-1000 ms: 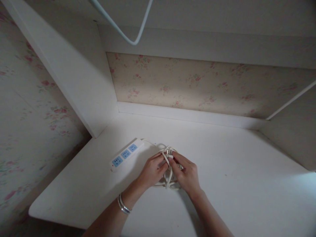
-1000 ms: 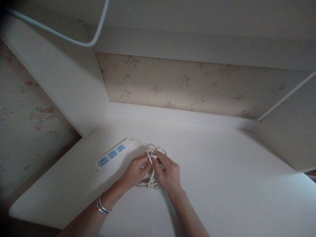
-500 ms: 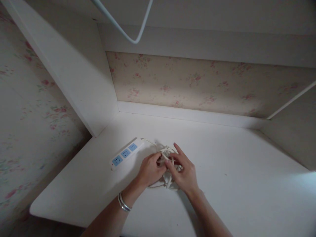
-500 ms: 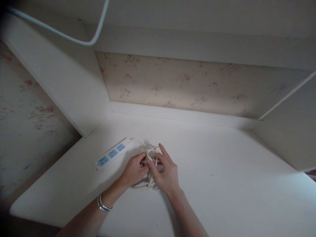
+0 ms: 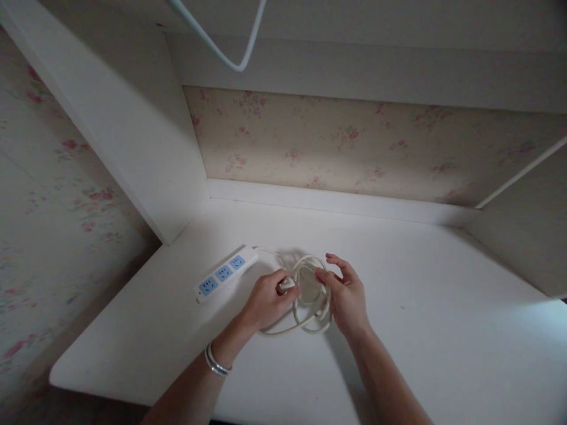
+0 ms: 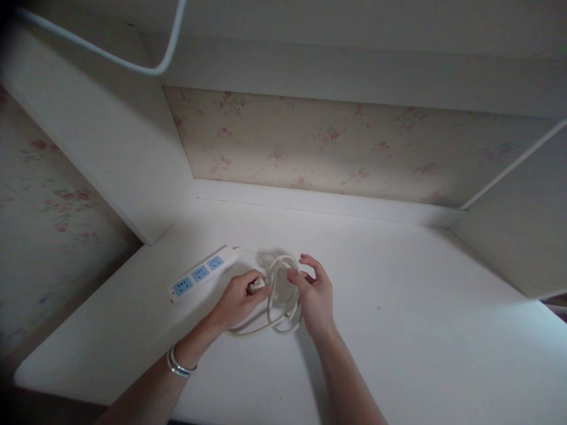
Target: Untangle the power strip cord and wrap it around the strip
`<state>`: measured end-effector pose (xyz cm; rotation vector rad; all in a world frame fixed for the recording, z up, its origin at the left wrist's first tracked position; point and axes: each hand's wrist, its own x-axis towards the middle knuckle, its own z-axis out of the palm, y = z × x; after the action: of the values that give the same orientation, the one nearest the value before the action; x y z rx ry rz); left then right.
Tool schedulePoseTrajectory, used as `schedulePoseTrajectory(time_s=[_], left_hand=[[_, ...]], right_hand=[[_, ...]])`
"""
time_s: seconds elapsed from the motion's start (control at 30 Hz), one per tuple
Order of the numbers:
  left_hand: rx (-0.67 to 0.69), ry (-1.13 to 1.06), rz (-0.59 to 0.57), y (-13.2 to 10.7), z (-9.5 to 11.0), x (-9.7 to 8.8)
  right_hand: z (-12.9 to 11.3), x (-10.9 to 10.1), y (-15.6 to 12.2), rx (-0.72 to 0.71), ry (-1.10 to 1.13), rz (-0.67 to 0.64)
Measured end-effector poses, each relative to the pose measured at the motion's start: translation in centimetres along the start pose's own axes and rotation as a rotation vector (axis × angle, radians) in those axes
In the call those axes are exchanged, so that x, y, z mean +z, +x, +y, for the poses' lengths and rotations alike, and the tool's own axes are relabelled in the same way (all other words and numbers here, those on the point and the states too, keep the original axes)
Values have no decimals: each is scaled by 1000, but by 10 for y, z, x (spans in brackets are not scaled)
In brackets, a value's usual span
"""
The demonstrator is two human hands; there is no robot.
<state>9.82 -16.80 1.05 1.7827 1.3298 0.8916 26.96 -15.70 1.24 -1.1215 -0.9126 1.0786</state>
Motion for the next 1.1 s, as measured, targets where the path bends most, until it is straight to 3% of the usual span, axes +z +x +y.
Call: schedulePoseTrajectory(time_s=[0.1, 0.23, 0.47, 0.7, 0.83, 0.93, 1.0, 1.1], left_hand=[[12, -18, -178, -1, 2, 1], [13, 50, -337, -4, 5, 0], [75, 90, -414, -9, 8, -5], [-4, -58, -287, -4, 4, 2], [8, -136, -190, -2, 2, 1], [21, -169, -111, 1, 0, -2], [18, -191, -71, 3, -2, -3], [16, -235, -54, 4, -5, -2]], right_hand=[[-4, 0, 2, 124, 132, -7], [-10, 2, 2, 174, 234, 1], [-4, -2, 5, 106, 198, 20], [2, -1, 2, -115, 12, -119], [5, -15, 13, -174, -108, 65], [6, -29, 22, -139, -226, 166], [6, -32, 23, -107, -269, 111], [4, -26, 18, -56, -330, -83]])
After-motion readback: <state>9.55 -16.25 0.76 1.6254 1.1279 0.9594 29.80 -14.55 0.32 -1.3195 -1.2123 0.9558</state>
